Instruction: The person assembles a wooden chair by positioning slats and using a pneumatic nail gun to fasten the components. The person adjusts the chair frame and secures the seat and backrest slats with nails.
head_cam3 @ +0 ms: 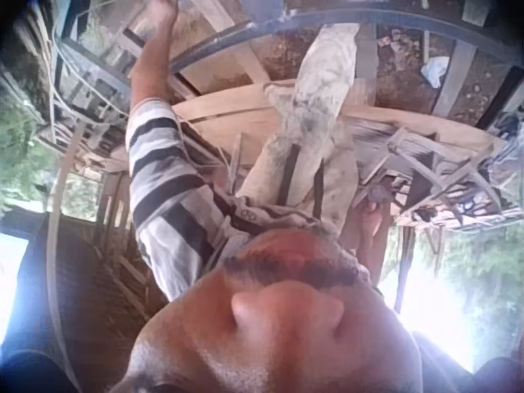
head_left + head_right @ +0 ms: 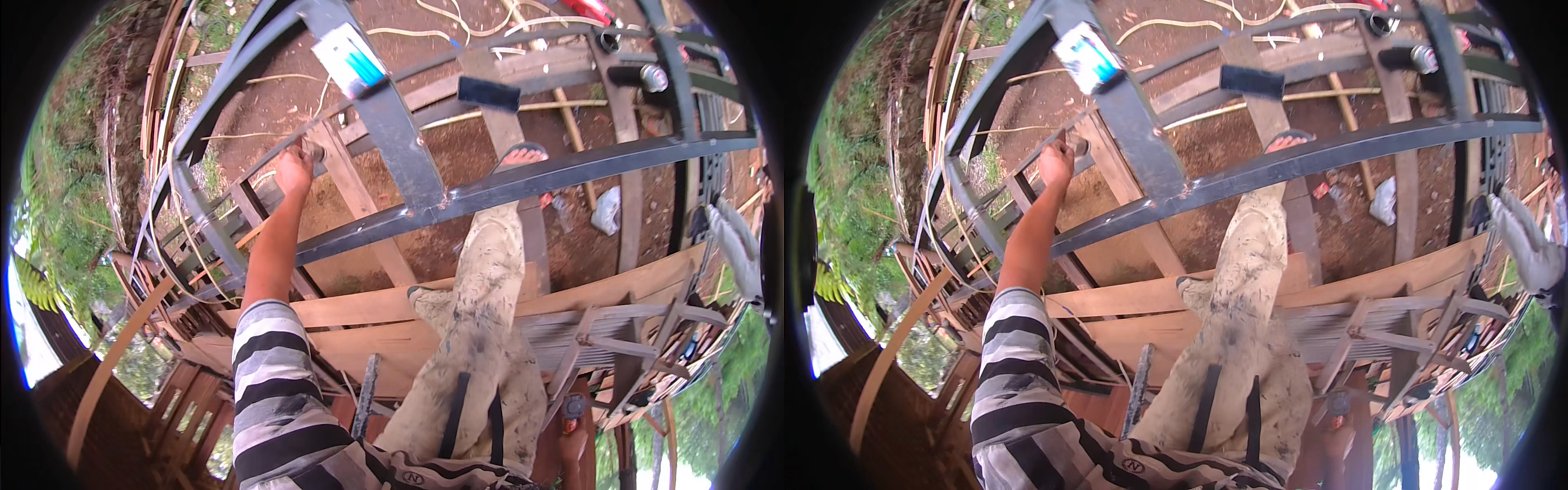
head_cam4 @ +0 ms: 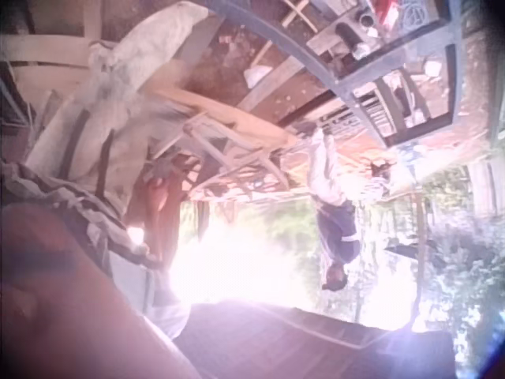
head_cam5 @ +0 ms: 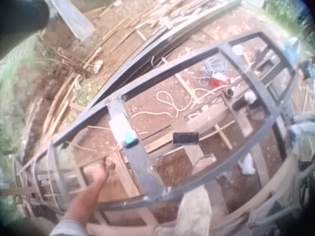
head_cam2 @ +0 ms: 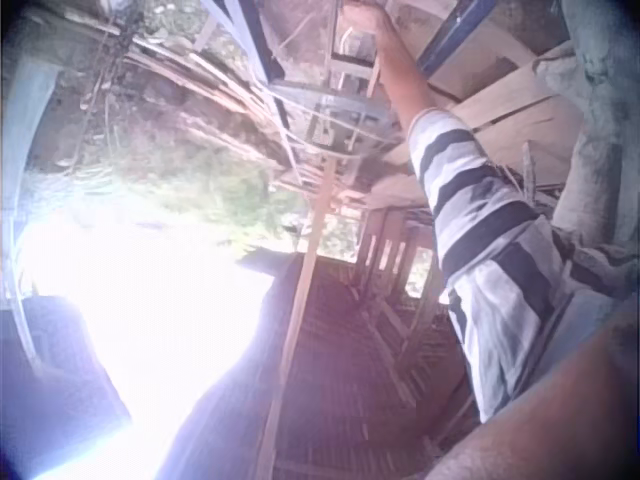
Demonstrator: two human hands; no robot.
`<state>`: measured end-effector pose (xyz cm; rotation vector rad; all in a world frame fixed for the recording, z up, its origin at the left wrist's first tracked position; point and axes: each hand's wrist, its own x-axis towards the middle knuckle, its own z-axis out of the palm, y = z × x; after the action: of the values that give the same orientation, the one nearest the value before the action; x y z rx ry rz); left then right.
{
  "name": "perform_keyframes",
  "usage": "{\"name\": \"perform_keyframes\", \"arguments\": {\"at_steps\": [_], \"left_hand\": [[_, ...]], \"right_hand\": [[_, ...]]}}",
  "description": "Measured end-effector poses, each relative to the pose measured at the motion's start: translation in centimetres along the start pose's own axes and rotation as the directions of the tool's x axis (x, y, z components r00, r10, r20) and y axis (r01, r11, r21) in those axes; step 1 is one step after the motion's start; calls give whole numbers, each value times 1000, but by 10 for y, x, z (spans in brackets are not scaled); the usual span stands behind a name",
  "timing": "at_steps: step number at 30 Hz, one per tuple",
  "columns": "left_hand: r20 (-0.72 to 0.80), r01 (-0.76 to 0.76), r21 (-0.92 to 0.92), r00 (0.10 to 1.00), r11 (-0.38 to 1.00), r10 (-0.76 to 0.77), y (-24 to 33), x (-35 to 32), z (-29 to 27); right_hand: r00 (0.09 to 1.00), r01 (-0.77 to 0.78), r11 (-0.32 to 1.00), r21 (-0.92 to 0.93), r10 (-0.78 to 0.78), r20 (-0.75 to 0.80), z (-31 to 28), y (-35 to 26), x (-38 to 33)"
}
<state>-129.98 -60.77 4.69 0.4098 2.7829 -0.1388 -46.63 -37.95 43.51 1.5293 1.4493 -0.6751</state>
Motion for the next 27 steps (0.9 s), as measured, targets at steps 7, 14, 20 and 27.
{"name": "perform_keyframes", "arguments": {"at_steps": [7,14,20,27], "left_hand": [[-155,13,68,988,998,-2,-10,15,68],[-3,172,-515,979,840,-202,5,8,85],[-98,-7,-90,995,996,-2,-38,3,81],[-39,-31,196,998,980,40,-85,-23,-13]], "right_hand": [[996,25,998,64,-19,-88,3,-50,41],[991,-7,991,132,24,-130,16,-68,37],[985,42,987,158,-15,-172,28,-64,44],[949,-296,940,168,309,-58,26,-48,34]]}}
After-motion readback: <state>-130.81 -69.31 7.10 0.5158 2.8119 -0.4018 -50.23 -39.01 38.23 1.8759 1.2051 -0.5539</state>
